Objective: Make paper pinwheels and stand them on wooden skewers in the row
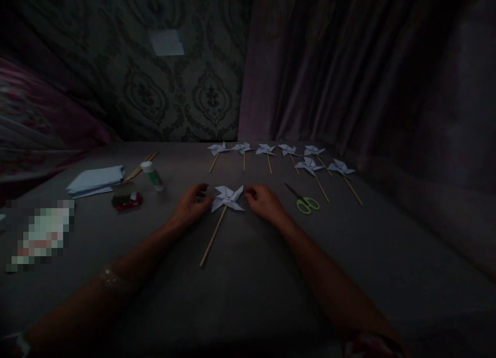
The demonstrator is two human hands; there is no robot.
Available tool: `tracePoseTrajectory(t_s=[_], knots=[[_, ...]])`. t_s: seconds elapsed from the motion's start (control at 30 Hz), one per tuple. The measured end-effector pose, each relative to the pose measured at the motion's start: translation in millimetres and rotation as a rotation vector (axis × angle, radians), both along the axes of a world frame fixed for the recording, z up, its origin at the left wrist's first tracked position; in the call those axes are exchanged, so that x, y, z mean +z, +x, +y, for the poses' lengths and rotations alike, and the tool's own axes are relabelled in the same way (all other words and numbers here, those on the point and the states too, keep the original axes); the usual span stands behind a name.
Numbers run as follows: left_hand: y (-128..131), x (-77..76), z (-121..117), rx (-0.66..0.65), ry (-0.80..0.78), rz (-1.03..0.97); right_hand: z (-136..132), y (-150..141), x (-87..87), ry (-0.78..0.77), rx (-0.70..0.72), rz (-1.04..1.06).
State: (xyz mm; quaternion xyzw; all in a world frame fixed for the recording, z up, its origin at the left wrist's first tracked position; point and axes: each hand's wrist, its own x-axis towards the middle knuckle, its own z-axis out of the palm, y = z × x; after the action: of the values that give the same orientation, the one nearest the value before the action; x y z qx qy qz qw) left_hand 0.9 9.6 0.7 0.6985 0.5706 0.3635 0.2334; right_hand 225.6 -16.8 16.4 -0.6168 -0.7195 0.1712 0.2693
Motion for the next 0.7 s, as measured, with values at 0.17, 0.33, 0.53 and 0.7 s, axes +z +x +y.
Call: tracePoseTrajectory(t_s=[0.17,0.33,0.53,0.7], knots=[[-10,8.1,1,0.108,0.143,-0.124,-44,-48,11.1,-0.291,0.098,-0.070],[-8,10.4,-4,0.093,0.138,-0.125,-51,-81,15.7,-0.301,0.016,-0.092],[-6,12.5,-10,0.065,0.091,-0.126,-37,-90,11.2,-0.314,-0.053,-0.047],[-5,16.6,-14,0.036,0.085,-0.151,-26,-91,4.2,-0.335,-0.096,0.024]])
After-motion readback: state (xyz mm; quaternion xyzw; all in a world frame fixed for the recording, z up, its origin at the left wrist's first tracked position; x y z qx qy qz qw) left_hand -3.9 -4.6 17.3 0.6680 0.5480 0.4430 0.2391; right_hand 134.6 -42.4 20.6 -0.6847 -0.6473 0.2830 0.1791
